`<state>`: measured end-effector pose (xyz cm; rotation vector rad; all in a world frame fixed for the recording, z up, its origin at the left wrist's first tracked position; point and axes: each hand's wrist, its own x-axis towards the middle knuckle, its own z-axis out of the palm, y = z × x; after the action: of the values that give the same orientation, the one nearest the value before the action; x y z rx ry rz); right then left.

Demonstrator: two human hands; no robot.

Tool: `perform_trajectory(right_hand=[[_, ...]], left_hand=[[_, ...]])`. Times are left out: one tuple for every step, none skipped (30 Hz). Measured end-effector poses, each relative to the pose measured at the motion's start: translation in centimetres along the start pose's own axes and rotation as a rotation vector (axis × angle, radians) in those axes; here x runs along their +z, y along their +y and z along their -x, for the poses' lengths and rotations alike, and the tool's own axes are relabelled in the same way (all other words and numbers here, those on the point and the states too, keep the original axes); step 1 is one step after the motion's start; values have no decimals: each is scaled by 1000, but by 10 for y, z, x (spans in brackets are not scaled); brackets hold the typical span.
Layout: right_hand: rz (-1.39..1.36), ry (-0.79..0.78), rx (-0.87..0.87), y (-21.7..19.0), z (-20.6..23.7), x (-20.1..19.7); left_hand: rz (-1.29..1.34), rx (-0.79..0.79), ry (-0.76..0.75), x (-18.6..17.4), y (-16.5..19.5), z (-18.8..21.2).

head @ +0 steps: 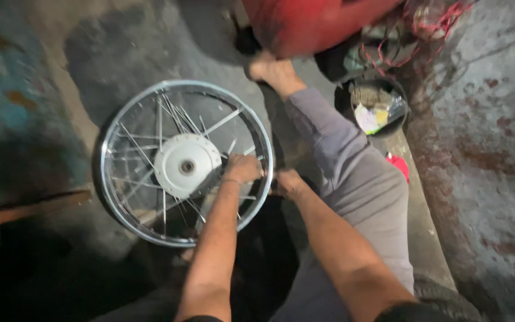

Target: The person is assembling a bicycle wheel by inserting spokes into the hub and rim, then tightening them with a spoke wrench. The person works methodically around the wheel, adjusting each spoke to ensure proper tension.

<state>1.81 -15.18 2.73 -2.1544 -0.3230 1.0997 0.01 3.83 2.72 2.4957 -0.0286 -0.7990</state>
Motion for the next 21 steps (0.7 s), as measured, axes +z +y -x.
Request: perform_trajectory(right_hand=[[-530,42,224,-3,-2,2],[-1062,100,473,-4,0,6],[-695,105,480,-4,-2,6],[-911,128,492,-3,0,10],[-898,72,449,-5,1,9],[-907,80,475,-2,3,11],[-913,91,491,-2,3,10],[-920,104,507,-3,6,10],[-923,117,512,-5,6,8],[-924,129,514,-7,8,7],[-910,132,523,-10,9,7],[-895,133,526,-13,10,6],[-880,132,527,-16,11,5],[-869,126,524,-18,11,4],[-860,121,521,-19,12,4],[-851,117,518,-19,12,3],[-858,115,508,-19,12,3],[-865,114,497,-17,13,3],[-871,112,485,-16,12,3],[-872,113,497,-15,12,3],[-873,114,508,-13,11,4]], left_hand=[[-42,6,49,0,0,-1],[-76,14,77,3,2,0],[-42,-26,-4,3,3,3],[-55,-49,-15,3,3,3],[13,-14,-4,6,1,7],[77,17,20,6,-2,10],[112,42,41,4,-3,13],[148,68,62,2,-4,18],[181,93,94,-2,-3,20],[195,97,92,-6,-1,23],[209,98,90,-10,1,26],[220,98,93,-14,3,28],[212,96,93,-18,4,30],[203,93,92,-20,6,32],[194,91,91,-21,8,33],[190,85,92,-21,9,34],[186,79,93,-21,10,34],[182,73,94,-21,11,34],[188,70,92,-20,11,34],[194,67,91,-19,11,34],[201,63,90,-18,11,33]])
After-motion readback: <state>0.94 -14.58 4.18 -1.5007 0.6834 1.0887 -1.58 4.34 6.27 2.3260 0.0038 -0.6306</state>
